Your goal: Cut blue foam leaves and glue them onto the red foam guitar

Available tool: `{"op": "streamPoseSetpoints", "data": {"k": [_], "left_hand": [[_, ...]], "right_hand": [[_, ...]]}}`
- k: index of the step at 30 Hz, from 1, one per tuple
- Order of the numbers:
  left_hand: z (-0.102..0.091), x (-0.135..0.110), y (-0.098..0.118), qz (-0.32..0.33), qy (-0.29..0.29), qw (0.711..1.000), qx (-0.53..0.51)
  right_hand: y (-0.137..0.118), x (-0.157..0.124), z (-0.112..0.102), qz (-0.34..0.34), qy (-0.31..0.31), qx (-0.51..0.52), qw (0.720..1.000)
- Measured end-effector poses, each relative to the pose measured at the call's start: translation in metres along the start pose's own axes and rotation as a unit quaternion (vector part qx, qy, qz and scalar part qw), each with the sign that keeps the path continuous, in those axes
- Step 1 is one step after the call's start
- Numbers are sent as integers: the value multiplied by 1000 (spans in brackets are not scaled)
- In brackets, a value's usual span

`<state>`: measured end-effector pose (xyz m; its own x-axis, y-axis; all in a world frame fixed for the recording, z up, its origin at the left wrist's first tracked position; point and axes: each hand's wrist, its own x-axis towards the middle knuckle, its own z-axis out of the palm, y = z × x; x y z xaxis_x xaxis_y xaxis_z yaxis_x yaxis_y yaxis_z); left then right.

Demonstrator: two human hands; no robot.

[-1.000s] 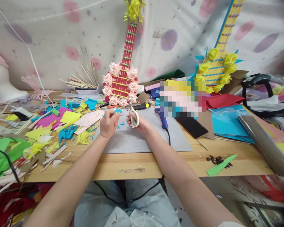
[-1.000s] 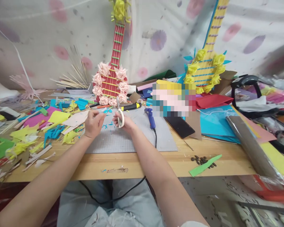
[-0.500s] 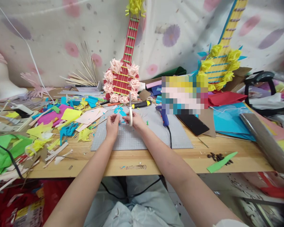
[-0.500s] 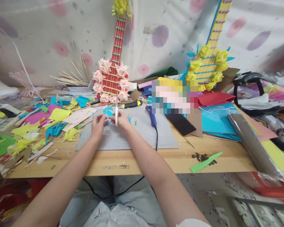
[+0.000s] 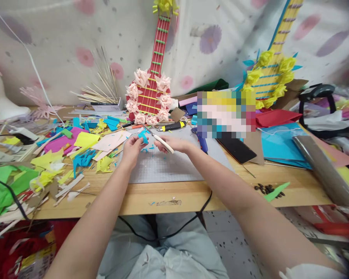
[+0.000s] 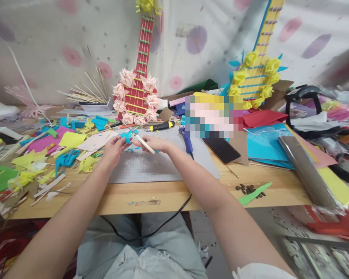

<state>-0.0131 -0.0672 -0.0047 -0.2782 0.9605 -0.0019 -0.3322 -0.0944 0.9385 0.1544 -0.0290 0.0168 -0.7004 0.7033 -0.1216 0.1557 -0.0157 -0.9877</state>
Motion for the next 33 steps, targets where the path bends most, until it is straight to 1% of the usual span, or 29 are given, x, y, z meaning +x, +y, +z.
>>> {"op": "streamPoseSetpoints", "data": {"k": [3,5,7,9,12,16,22,28,33], "left_hand": [[3,0,10,-20,-22,1000,-7],[5,-2,12,-34,-34,999,-15],[5,-3,10,-46,-42,998,-22],[5,-4,8,-53,-42,997,-22],[5,-4,5,-52,-35,998,-16],[7,-4,6,-57,-46,997,-4],[11,-6,7,-67,-34,997,-8],[11,-6,5,-54,-43,998,-1],[10,-7,7,-63,-39,997,3]], "right_hand": [[0,-9,-8,46,-85,-42,994],[3,-13,-10,56,-113,-12,992],[8,-15,-9,51,-126,15,991],[11,-17,-9,40,-130,17,991],[12,-17,-8,44,-139,-3,989],[12,-17,-8,38,-146,-12,988],[12,-18,-5,18,-144,-12,989],[8,-20,-4,28,-127,-7,991],[8,-22,-5,34,-122,-8,992]]}}
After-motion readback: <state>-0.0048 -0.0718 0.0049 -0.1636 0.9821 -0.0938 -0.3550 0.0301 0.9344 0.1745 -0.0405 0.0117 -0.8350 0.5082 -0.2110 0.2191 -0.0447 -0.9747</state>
